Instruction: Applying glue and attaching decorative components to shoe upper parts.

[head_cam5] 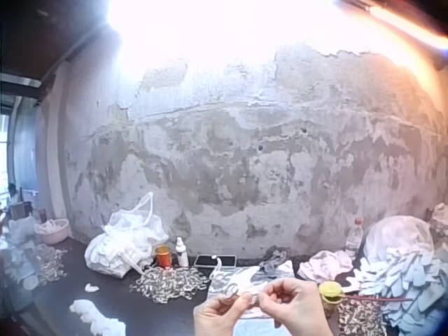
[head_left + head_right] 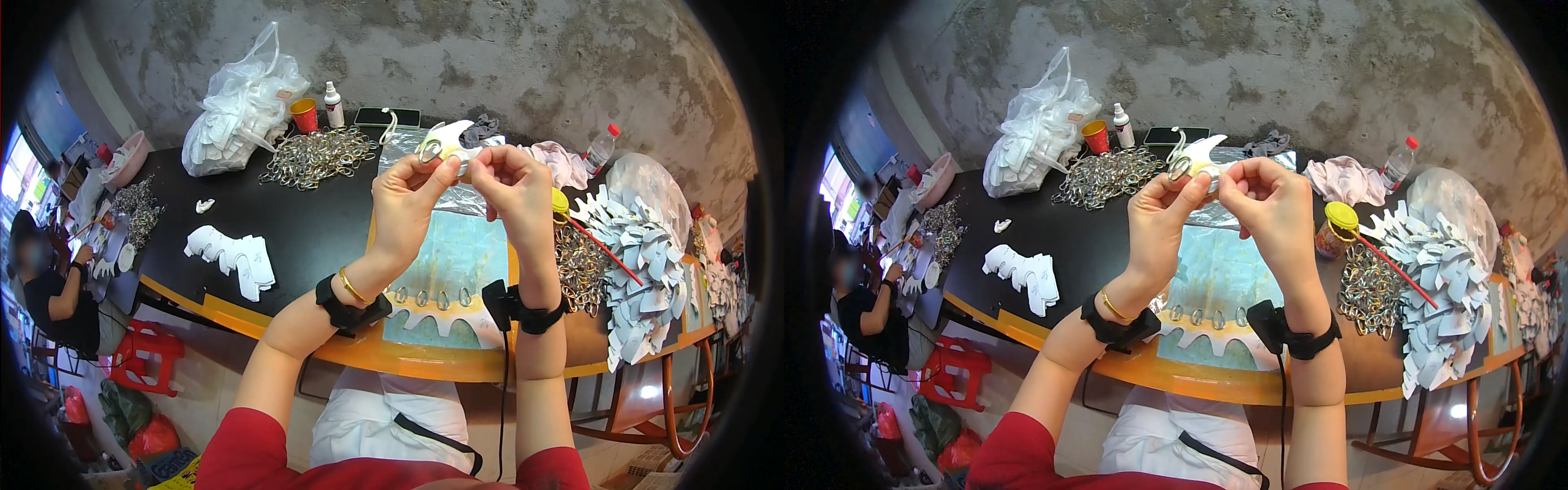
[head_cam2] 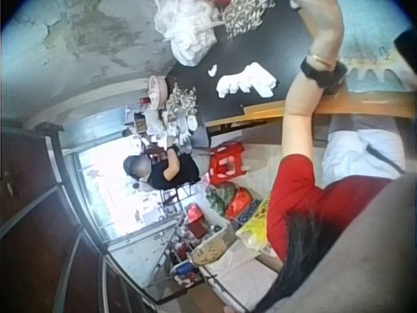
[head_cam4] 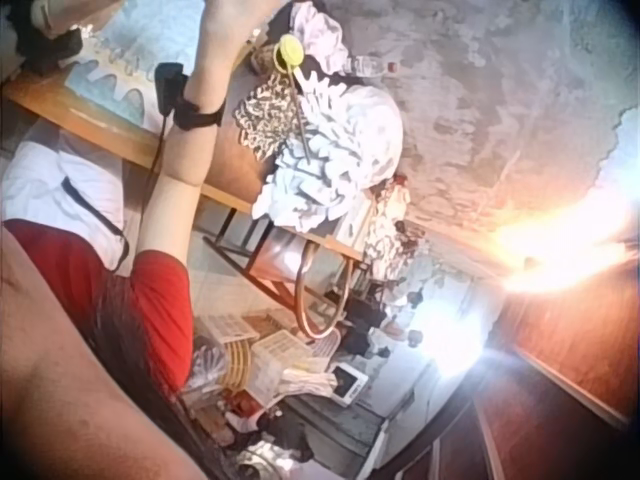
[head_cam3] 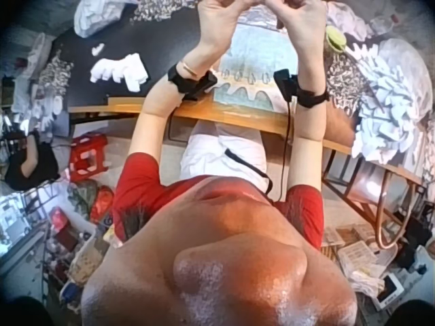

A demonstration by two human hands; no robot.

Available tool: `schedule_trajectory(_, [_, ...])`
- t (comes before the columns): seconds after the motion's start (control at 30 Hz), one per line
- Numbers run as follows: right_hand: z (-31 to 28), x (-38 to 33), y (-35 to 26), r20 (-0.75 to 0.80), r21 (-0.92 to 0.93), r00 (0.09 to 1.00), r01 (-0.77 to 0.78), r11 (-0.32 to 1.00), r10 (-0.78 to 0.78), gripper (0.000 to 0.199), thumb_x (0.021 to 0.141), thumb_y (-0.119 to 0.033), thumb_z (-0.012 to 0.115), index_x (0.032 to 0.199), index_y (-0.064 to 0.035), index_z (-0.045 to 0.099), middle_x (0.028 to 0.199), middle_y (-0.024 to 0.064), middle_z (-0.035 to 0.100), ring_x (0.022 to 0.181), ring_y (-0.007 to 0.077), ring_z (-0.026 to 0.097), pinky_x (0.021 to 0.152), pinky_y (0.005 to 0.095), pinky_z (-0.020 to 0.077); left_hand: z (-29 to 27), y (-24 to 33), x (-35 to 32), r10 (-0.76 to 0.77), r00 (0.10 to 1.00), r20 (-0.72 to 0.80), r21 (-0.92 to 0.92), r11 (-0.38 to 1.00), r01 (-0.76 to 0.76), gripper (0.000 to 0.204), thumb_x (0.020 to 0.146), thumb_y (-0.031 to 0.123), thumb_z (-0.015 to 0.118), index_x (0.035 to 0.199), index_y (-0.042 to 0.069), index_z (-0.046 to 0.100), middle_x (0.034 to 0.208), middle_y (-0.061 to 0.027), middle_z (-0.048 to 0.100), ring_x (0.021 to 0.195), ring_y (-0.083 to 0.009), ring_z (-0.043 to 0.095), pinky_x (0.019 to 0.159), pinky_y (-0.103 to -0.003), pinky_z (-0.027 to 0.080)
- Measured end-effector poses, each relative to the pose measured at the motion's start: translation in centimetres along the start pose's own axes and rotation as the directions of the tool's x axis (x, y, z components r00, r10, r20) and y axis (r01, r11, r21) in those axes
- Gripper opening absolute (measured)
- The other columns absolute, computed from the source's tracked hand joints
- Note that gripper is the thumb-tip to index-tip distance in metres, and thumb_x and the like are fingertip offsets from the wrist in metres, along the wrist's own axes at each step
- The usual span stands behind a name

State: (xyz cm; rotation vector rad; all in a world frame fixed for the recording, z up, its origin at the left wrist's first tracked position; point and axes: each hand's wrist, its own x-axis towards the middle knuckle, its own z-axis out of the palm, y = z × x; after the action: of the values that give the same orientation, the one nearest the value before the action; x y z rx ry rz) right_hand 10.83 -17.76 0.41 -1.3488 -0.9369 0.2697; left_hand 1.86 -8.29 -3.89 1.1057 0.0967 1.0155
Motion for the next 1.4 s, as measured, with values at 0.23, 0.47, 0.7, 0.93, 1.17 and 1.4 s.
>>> schedule_trajectory(0.23, [-0.9, -0.4, -1.4, 0.054, 0.005, 0.996, -0.077, 0.997, 0.076, 0.016, 0.08, -0.015, 0.066, 0.081, 0.0016, 0.065, 0.06, 0.0002, 0.057, 0.046, 0.0023, 0.048, 0.035, 0.0162, 0.0362, -0.1, 0.0, 0.3, 0.037, 0.995, -0.088, 0.02, 0.999, -0.035, 0.005, 0.082, 0.008, 0.065, 0.082, 0.005, 0.061, 0.082, -0.0032, 0.065, 0.075, -0.0077, 0.06, 0.07, -0.023, 0.049])
schedule_trajectory(0.47, [0.7, -0.7, -0.8, 0.1, 0.011, 0.993, -0.071, 0.997, 0.07, 0.015, 0.081, -0.014, 0.065, 0.08, 0.0014, 0.064, 0.061, 0.0001, 0.058, 0.048, 0.0025, 0.049, 0.036, 0.0163, 0.0365, -0.1, 0.2, -0.3, 0.12, 0.991, -0.054, 0.027, 0.993, -0.119, 0.003, 0.082, 0.005, 0.064, 0.083, 0.003, 0.062, 0.084, -0.0036, 0.065, 0.075, -0.0061, 0.059, 0.071, -0.021, 0.047])
schedule_trajectory(0.7, [0.4, -0.6, -0.1, 0.072, 0.049, 0.997, -0.027, 0.998, 0.023, 0.014, 0.081, -0.012, 0.064, 0.08, 0.0023, 0.061, 0.06, -0.0007, 0.056, 0.043, 0.0018, 0.046, 0.035, 0.0157, 0.0348, 0.3, 0.5, -0.2, 0.148, 0.989, 0.007, 0.045, 0.988, -0.148, 0.005, 0.083, 0.005, 0.063, 0.087, 0.001, 0.063, 0.088, -0.0055, 0.066, 0.079, -0.0062, 0.059, 0.071, -0.02, 0.047])
schedule_trajectory(0.93, [-0.2, 0.0, -0.2, 0.09, 0.058, 0.996, -0.034, 0.998, 0.029, 0.015, 0.081, -0.012, 0.065, 0.081, 0.0028, 0.062, 0.063, 0.0012, 0.057, 0.041, 0.002, 0.046, 0.035, 0.0155, 0.035, -0.5, 0.3, 0.4, 0.066, 0.998, 0.015, 0.11, 0.992, -0.067, 0.008, 0.084, 0.009, 0.063, 0.087, 0.001, 0.061, 0.088, -0.0045, 0.064, 0.08, -0.0053, 0.058, 0.07, -0.02, 0.047])
schedule_trajectory(1.17, [0.5, -0.4, -0.5, 0.104, 0.023, 0.986, -0.13, 0.991, 0.126, 0.019, 0.081, -0.016, 0.066, 0.079, 0.0028, 0.064, 0.061, 0.0011, 0.056, 0.042, 0.0032, 0.048, 0.034, 0.0161, 0.0367, -0.8, -0.3, 0.5, 0.161, 0.985, -0.054, 0.149, 0.977, -0.152, 0.008, 0.083, 0.008, 0.064, 0.082, 0.002, 0.06, 0.082, -0.0018, 0.063, 0.075, -0.0044, 0.056, 0.067, -0.019, 0.046])
schedule_trajectory(1.4, [0.7, -0.6, -0.3, 0.1, -0.017, 0.993, -0.063, 0.998, 0.064, 0.015, 0.081, -0.013, 0.064, 0.078, 0.002, 0.061, 0.058, -0.0017, 0.054, 0.042, 0.0009, 0.045, 0.034, 0.0157, 0.0322, -0.2, 0.0, 0.2, 0.123, 0.992, -0.021, 0.086, 0.989, -0.12, 0.008, 0.084, 0.008, 0.063, 0.085, 0.0, 0.06, 0.087, -0.0053, 0.065, 0.079, -0.0067, 0.059, 0.07, -0.02, 0.047])
